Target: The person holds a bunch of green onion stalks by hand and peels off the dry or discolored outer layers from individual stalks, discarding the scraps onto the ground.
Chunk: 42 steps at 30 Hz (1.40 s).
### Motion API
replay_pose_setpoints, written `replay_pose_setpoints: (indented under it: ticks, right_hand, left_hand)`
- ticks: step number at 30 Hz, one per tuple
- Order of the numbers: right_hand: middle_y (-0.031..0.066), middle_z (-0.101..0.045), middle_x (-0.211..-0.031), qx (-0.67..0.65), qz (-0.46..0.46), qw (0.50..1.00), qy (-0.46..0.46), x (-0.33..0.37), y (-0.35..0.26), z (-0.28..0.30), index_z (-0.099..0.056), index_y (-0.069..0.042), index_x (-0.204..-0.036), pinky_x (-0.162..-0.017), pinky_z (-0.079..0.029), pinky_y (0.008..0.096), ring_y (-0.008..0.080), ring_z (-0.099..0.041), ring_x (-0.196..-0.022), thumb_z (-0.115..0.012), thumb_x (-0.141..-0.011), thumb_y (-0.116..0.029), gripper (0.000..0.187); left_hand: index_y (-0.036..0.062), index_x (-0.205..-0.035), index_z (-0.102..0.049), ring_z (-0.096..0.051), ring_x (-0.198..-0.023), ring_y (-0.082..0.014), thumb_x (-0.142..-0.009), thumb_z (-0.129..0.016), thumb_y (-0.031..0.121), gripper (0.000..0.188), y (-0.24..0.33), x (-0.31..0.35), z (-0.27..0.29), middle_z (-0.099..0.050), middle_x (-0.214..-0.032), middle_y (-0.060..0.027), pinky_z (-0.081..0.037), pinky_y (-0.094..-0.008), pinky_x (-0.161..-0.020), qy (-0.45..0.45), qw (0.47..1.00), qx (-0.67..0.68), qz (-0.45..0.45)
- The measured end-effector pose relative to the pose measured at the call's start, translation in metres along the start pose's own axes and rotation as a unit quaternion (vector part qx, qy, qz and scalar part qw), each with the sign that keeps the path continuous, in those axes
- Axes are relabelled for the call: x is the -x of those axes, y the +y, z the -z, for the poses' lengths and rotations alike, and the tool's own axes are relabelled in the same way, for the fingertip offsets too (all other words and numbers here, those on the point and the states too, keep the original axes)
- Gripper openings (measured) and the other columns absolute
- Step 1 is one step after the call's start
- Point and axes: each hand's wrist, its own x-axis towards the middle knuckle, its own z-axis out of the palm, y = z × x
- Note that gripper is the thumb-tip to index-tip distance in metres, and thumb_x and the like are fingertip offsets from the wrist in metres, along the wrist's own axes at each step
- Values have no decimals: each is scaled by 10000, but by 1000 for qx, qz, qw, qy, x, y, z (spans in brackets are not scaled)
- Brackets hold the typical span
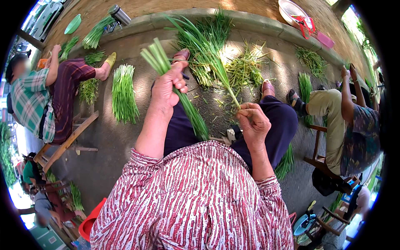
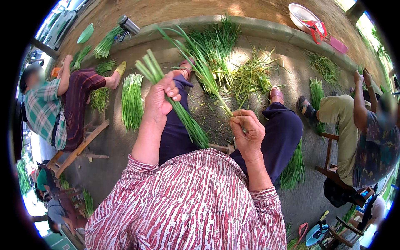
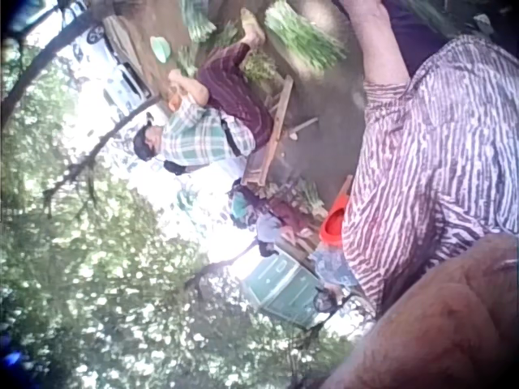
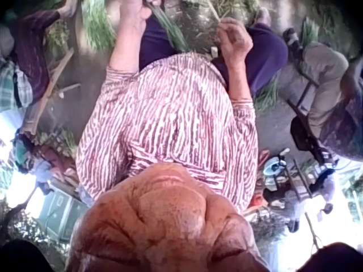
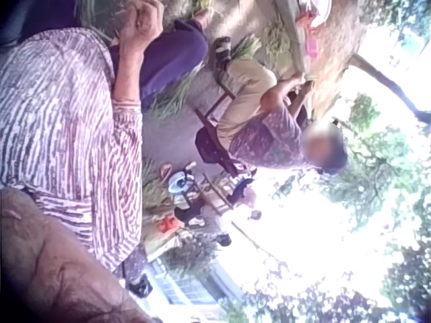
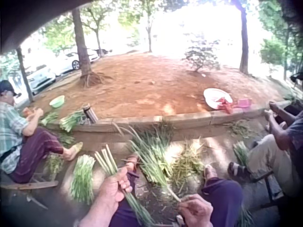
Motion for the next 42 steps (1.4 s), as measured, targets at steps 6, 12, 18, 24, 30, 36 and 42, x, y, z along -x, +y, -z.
replay_pose_setpoints:
  ticks: [6,12,18,24,30,36,42]
  right_hand:
    - [90,-641,-854,1,16,1000,18,-4,3,-5,-620,9,-791,-674,-506,251,150,-621,-757,-698,-729,69,116]
    - [96,-643,-857,8,33,999,15,-8,-6,-11,-631,-2,-792,-686,-507,269,172,-630,-777,-708,-715,61,126]
    - [101,-643,-868,16,49,999,-18,-5,-8,-16,-628,-8,-798,-706,-507,286,203,-635,-794,-706,-702,55,138]
    - [100,-646,-892,-4,11,990,-139,-13,-8,-10,-614,2,-809,-751,-490,316,202,-620,-805,-728,-725,-51,152]
    - [27,-569,-816,-43,-73,987,-134,-29,-19,-6,-611,-7,-987,-672,-448,259,107,-522,-728,-786,-703,-216,394]
    - [14,-575,-764,-115,-113,981,-106,-44,-16,-30,-610,17,-913,-577,-423,219,71,-493,-652,-743,-770,-124,241]
    - [20,-591,-724,-99,-138,978,-118,-44,-14,-28,-600,45,-816,-555,-422,213,46,-496,-647,-694,-808,-54,137]
  left_hand:
    - [11,-884,-614,-387,-441,-63,-821,-692,181,197,-20,19,-14,-386,-526,55,-341,-239,-439,16,999,-35,7]
    - [11,-914,-652,-432,-430,-55,-809,-712,153,187,-23,27,-40,-461,-542,43,-365,-223,-423,-42,997,-64,-3]
    - [41,-897,-622,-454,-443,-59,-800,-723,109,155,-31,25,-45,-514,-605,22,-371,-227,-423,-69,996,-55,-6]
    - [54,-857,-595,-459,-445,-77,-797,-715,78,137,-34,22,-38,-519,-607,13,-385,-240,-429,-56,995,-76,-44]
    - [37,-854,-603,-461,-444,-67,-786,-725,98,153,-36,22,-39,-525,-606,16,-381,-219,-418,-47,989,-125,-64]
    - [35,-831,-618,-463,-455,-44,-799,-719,125,139,-43,25,-44,-565,-632,12,-370,-194,-412,-81,979,-177,-67]
    - [37,-834,-623,-450,-466,-36,-814,-711,140,138,-43,22,-40,-561,-635,23,-361,-188,-423,-130,964,-222,-70]
